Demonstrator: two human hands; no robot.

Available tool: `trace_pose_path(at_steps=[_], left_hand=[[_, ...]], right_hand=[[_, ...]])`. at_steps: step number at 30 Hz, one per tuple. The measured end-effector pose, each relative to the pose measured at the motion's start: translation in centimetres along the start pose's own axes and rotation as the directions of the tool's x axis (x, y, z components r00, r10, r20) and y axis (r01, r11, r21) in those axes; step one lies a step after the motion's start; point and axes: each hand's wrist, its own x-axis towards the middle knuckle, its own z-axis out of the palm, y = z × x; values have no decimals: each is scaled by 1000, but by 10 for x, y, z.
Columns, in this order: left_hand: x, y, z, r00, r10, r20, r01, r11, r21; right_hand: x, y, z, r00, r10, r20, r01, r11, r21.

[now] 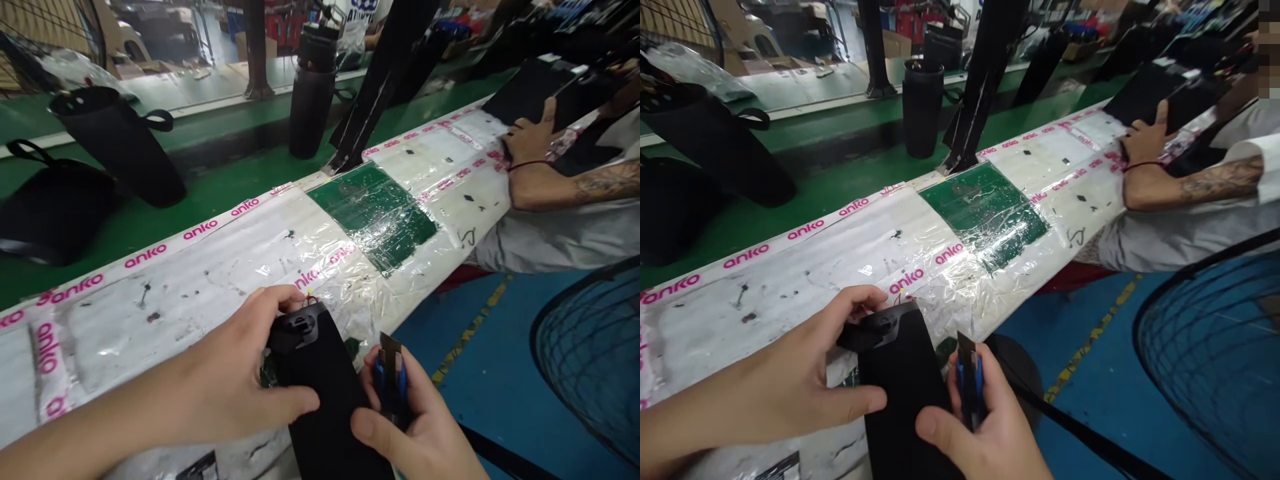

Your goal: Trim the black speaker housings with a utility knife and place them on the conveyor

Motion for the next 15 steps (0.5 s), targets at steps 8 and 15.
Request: trace_pose_path(at_steps=[8, 15], left_hand=[[21, -18, -8, 995, 65, 76, -61, 996, -63], [34, -29, 6, 958, 277, 73, -272, 959, -72]], right_hand=[[15, 12, -17, 997, -26, 69, 16, 990, 141], [24, 24, -29, 994, 13, 105, -35, 976, 215]])
